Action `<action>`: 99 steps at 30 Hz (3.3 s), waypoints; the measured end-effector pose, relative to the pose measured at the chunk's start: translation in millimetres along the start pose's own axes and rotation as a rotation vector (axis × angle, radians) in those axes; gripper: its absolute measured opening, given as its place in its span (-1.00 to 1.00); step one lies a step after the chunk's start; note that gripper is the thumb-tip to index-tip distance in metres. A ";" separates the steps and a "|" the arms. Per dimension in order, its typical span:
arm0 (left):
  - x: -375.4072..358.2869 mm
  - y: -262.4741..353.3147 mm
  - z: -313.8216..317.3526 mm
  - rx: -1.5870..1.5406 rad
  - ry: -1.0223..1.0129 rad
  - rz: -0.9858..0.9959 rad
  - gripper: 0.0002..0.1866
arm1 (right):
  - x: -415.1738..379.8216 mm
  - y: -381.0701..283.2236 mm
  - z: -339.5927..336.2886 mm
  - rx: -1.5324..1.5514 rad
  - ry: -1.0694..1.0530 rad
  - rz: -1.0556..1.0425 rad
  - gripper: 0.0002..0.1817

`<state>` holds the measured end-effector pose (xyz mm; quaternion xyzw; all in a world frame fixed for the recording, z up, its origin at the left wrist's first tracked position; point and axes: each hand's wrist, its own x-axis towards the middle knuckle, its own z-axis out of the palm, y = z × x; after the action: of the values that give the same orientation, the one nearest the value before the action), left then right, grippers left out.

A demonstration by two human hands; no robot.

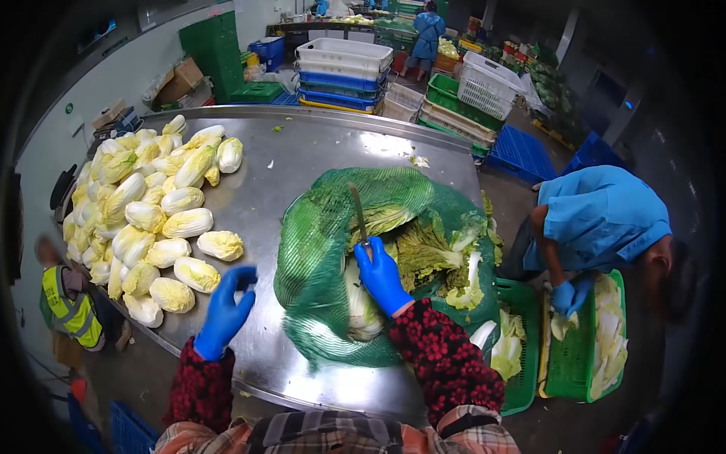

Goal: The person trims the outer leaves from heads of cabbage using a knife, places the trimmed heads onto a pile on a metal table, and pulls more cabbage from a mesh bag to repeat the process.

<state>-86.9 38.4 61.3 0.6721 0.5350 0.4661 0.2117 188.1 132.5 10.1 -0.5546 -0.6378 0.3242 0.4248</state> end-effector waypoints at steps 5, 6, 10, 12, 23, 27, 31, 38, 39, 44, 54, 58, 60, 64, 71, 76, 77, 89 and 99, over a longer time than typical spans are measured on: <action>62.8 68.8 82.2 0.237 -0.059 0.249 -0.52 | 7.2 35.9 26.8 -0.019 0.194 -0.180 -0.62; 72.5 73.7 93.3 0.359 -0.121 0.214 -0.53 | -1.6 12.9 18.8 0.220 0.130 -0.036 -0.63; 110.6 45.8 122.7 0.644 -0.377 0.175 -0.57 | -17.4 1.7 -10.1 0.262 0.123 0.175 -0.68; 119.0 17.7 127.5 0.690 -0.409 0.350 -0.64 | -24.2 3.1 -21.8 0.107 0.111 0.091 -0.69; 92.6 58.1 44.1 -0.404 -0.544 0.095 -0.78 | 61.6 -44.8 6.2 -0.458 -0.278 -0.064 -0.65; 70.7 21.4 7.0 -0.536 -0.177 -0.109 -0.85 | 86.0 -52.4 0.2 -0.518 -0.428 -0.044 -0.61; 24.0 -104.3 -50.2 -0.609 0.166 -0.474 -0.81 | 56.4 -34.0 -13.5 -0.337 -0.358 -0.081 -0.59; -45.0 -175.9 75.5 -0.318 -0.233 -0.479 -0.67 | -91.0 32.5 -64.6 0.640 -0.083 0.423 -0.74; -49.4 -178.9 88.5 -0.482 -0.224 -0.488 -0.67 | -119.2 46.6 -64.6 0.699 -0.053 0.485 -0.73; -56.8 -173.1 76.4 -0.743 -0.375 -0.740 -0.67 | -229.5 101.7 -16.1 0.758 0.284 0.618 -0.70; -27.8 -158.2 74.4 -0.691 -0.764 -0.843 -0.54 | -142.2 177.0 7.6 0.151 0.588 0.514 -0.70; -49.3 -155.2 87.8 -0.657 -0.682 -0.793 -0.54 | -80.8 207.9 15.7 0.746 0.784 0.360 -0.63; -52.7 -144.7 109.3 -0.562 -0.721 -0.706 -0.49 | -54.7 264.4 -0.7 1.141 0.710 0.397 -0.57; -33.4 -99.2 178.9 -0.908 -0.716 -0.714 -0.49 | 20.8 307.2 -78.4 1.094 0.418 0.372 -0.60; 28.2 -183.2 187.7 0.220 -0.368 0.041 -0.86 | -24.4 240.1 -156.8 0.193 0.459 0.460 -0.77; 44.9 -257.8 153.3 -0.059 -0.336 -0.569 -0.89 | -119.3 195.4 -174.8 0.271 0.496 0.555 -0.79; 67.5 -204.5 129.7 -0.297 -0.521 -0.823 -0.81 | -128.4 195.1 -183.2 0.257 0.479 0.510 -0.79; 93.2 -1.6 125.1 -0.886 -0.793 -0.691 -0.50 | 48.1 57.6 -110.8 0.534 -0.176 0.118 -0.64; 100.6 -53.0 186.0 -0.875 -0.536 -0.588 -0.24 | 36.7 19.0 -66.2 -0.126 -0.090 0.040 -0.48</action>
<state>43.4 188.4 -28.5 0.4402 0.3846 0.3793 0.7172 255.2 168.0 28.3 -0.5778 -0.6643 0.3161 0.3535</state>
